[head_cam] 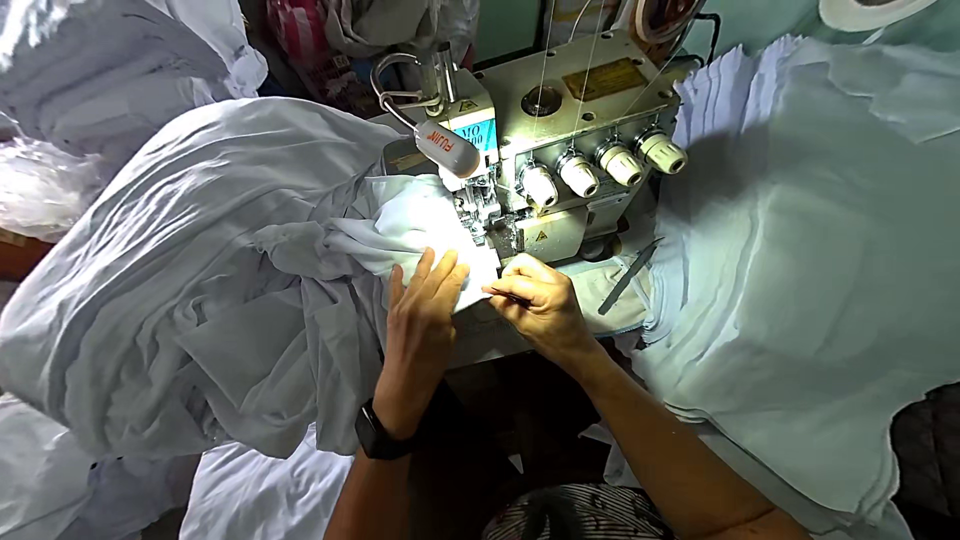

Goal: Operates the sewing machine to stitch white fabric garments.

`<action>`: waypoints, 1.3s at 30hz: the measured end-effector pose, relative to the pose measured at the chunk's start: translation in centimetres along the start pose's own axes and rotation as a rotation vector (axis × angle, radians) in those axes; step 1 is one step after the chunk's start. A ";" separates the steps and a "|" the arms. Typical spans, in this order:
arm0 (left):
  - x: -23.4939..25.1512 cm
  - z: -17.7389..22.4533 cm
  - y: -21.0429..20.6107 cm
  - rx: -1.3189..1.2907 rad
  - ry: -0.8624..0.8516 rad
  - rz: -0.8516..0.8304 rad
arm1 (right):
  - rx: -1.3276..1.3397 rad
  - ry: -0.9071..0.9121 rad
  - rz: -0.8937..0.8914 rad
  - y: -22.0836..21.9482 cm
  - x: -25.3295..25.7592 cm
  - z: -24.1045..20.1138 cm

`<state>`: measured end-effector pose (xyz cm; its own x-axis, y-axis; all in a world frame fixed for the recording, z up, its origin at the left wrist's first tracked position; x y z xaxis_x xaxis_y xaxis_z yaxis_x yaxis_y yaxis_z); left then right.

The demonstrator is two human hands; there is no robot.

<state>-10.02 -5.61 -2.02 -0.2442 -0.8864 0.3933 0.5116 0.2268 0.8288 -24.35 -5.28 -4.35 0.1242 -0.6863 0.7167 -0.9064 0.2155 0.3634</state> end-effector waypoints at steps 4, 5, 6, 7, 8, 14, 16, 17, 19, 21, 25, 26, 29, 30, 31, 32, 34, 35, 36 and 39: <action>2.9 -0.7 0.2 -0.044 -0.034 -0.146 | -0.113 -0.012 0.047 -0.5 1.5 0.9; 3.5 -0.9 0.4 -0.043 -0.046 -0.169 | -0.147 -0.026 0.048 -0.5 1.9 1.1; 4.3 -1.2 0.4 -0.058 -0.053 -0.186 | -0.164 -0.034 0.049 -0.5 2.1 1.1; 5.4 -1.8 0.3 -0.085 -0.053 -0.190 | -0.164 -0.030 0.067 -0.4 2.1 0.9; 6.9 -2.8 -0.2 -0.115 -0.047 -0.186 | -0.138 -0.016 0.102 -0.2 1.9 0.5; 10.1 -5.4 -1.2 -0.075 0.249 -0.108 | -0.027 -0.116 0.181 -1.8 -5.7 3.8; 7.8 -4.6 -0.3 -0.067 0.309 -0.072 | -0.030 -0.202 0.130 -2.0 -7.5 5.4; 5.7 -3.7 0.3 -0.062 0.305 -0.070 | -0.005 -0.239 0.103 -1.6 -7.4 5.4; 2.6 -2.4 1.0 -0.061 0.290 -0.032 | -0.047 -0.264 -0.015 -0.4 -5.6 4.4; 1.2 -1.9 1.0 -0.058 0.319 0.000 | -0.182 -0.215 -0.088 0.8 -2.5 2.5; -0.4 -1.5 0.5 -0.048 0.353 0.079 | -0.378 -0.096 -0.148 1.1 2.4 -0.9; -0.5 -1.5 0.4 -0.040 0.352 0.086 | -0.460 -0.065 -0.154 0.8 3.1 -1.4; -0.6 -1.4 0.3 -0.022 0.349 0.081 | -0.662 -0.066 -0.243 -0.8 4.4 -2.4; -0.6 -1.3 0.3 -0.018 0.350 0.079 | -0.696 -0.070 -0.272 -1.3 4.7 -2.7; -0.6 -1.2 0.4 -0.013 0.349 0.077 | -0.713 -0.070 -0.297 -1.8 5.1 -2.9; -0.6 -1.1 0.4 -0.011 0.346 0.072 | -0.713 -0.062 -0.316 -2.3 5.3 -3.0; -0.9 -1.0 0.4 -0.021 0.337 0.065 | -0.645 -0.022 -0.320 -2.6 5.4 -3.0; -1.1 -1.0 0.5 -0.035 0.329 0.061 | -0.587 -0.013 -0.317 -2.3 5.3 -3.0; -1.5 -0.9 0.7 -0.052 0.318 0.057 | -0.514 -0.024 -0.312 -1.7 5.1 -2.9; -3.9 -0.6 0.8 -0.092 0.274 0.027 | -0.291 -0.193 -0.287 0.9 3.4 -1.3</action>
<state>-8.17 -2.24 -3.14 -0.0038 -0.9594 0.2820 0.5908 0.2254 0.7747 -24.22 -6.47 -0.79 0.2509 -0.8578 0.4486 -0.6914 0.1656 0.7032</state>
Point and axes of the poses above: each hand's wrist, its own x-axis towards the middle knuckle, its own y-axis out of the back of the hand, z = x × y, the point moved 9 cm from there along x, towards the middle knuckle, and after that the axes turned 11 degrees about y, right-handed, at the moved point
